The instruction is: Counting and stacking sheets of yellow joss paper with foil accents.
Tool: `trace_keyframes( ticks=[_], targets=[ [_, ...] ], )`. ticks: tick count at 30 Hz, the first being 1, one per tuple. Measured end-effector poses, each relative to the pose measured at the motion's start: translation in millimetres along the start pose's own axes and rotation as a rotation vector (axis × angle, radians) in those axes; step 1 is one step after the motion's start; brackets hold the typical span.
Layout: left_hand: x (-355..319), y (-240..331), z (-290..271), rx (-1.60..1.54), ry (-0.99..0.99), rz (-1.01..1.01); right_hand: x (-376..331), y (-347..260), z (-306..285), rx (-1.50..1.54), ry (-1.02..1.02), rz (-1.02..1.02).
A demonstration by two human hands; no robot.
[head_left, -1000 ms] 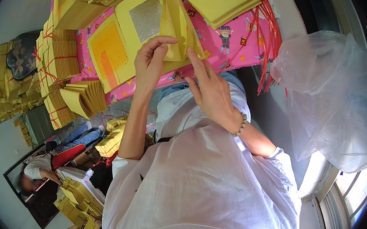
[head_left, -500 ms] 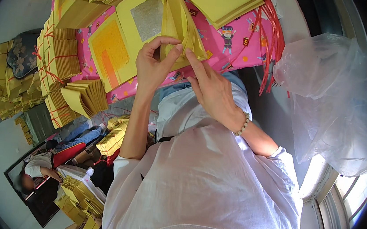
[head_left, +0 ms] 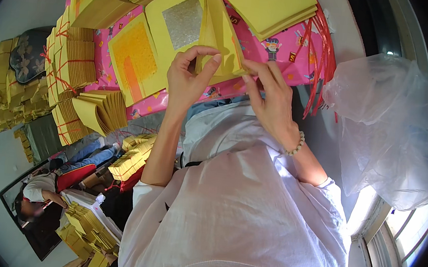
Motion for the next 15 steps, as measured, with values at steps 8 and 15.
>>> trace_keyframes(
  ticks=[8, 15],
  targets=[
    [0, -6, -2, -0.007, -0.093, -0.057, 46, -11, 15, -0.079, -0.123, -0.112],
    [-3, 3, 0, -0.126, -0.116, 0.091, 69, -13, 22, -0.089, -0.141, -0.07]
  ],
)
Point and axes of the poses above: each hand's wrist, its own x-axis towards the middle knuckle, its own z-axis out of the palm, y = z × x, the point moved 10 cm from there along x, towards the middle knuckle
